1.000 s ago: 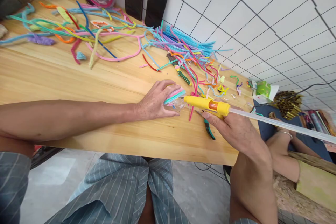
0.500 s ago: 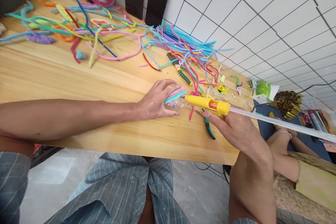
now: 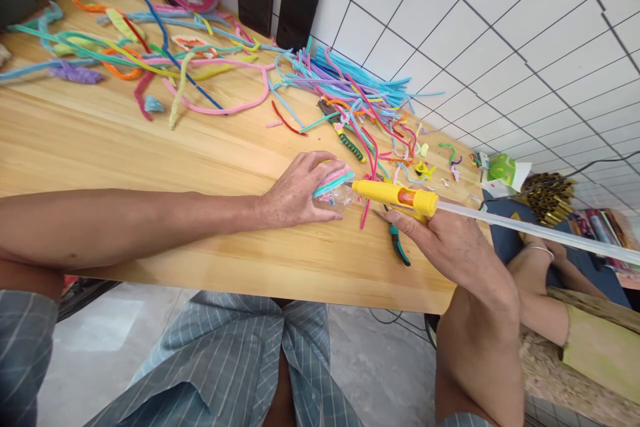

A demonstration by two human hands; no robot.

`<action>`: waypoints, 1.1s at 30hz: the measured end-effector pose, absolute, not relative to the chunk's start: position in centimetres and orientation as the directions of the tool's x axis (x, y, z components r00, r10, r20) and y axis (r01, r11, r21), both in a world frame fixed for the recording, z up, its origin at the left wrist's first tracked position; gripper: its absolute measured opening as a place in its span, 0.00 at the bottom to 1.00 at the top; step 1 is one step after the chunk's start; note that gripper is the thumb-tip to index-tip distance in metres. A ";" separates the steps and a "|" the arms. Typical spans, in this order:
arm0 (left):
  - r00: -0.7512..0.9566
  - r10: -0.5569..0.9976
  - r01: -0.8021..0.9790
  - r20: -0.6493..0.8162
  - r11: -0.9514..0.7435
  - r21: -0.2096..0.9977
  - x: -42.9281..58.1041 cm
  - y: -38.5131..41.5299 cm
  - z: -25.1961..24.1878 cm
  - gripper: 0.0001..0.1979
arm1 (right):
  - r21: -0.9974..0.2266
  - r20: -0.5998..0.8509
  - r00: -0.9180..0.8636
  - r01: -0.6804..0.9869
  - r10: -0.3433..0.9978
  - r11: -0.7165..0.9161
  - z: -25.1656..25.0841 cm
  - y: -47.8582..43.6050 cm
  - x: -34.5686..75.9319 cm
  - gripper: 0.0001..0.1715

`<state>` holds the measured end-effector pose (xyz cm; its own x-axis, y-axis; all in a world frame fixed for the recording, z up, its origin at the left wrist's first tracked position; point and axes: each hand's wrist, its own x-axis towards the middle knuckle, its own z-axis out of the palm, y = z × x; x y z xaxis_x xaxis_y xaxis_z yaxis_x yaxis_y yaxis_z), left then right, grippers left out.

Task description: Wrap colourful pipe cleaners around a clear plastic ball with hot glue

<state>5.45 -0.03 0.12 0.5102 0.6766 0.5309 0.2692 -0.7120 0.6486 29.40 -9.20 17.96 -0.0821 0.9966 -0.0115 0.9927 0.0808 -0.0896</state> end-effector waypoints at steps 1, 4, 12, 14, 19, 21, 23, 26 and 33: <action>0.510 0.674 0.272 0.534 -0.715 0.644 5.4 0.0 0.1 0.48 | -0.093 -0.010 -0.089 0.992 0.996 0.088 17.9 -9.2 29.6 0.40; 0.509 0.673 0.279 0.537 -0.719 0.636 5.4 -0.1 0.2 0.47 | -0.095 -0.014 -0.109 0.990 0.994 0.107 17.6 -9.3 30.1 0.42; 0.505 0.669 0.280 0.546 -0.725 0.629 5.4 -0.1 0.1 0.47 | -0.157 -0.034 -0.155 0.976 0.987 0.148 17.8 -9.2 29.7 0.40; 0.503 0.667 0.287 0.550 -0.729 0.622 5.4 -0.1 0.1 0.48 | -0.174 -0.021 -0.171 0.971 0.985 0.165 17.8 -9.2 29.6 0.38; 0.503 0.665 0.296 0.552 -0.733 0.613 5.4 -0.2 0.3 0.48 | -0.156 -0.024 -0.184 0.972 0.983 0.178 17.9 -9.1 29.4 0.35; 0.502 0.669 0.299 0.547 -0.728 0.617 5.4 -0.2 0.3 0.47 | -0.157 -0.042 -0.180 0.973 0.983 0.172 17.9 -9.1 29.6 0.33; 0.501 0.675 0.299 0.541 -0.722 0.624 5.4 -0.2 0.3 0.46 | -0.167 -0.038 -0.190 0.969 0.981 0.181 17.8 -9.2 29.7 0.31; 0.504 0.674 0.296 0.541 -0.722 0.625 5.4 -0.2 0.3 0.47 | -0.186 -0.041 -0.207 0.963 0.977 0.196 17.7 -9.3 29.7 0.29; 0.507 0.675 0.294 0.536 -0.720 0.628 5.5 -0.1 0.2 0.47 | -0.103 -0.038 -0.127 0.987 0.991 0.123 18.5 -9.1 28.7 0.37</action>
<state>5.45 -0.15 0.23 0.5069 0.6747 0.5365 0.2943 -0.7204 0.6280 28.66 -9.06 18.50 -0.1272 0.9911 -0.0384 0.9870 0.1227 -0.1035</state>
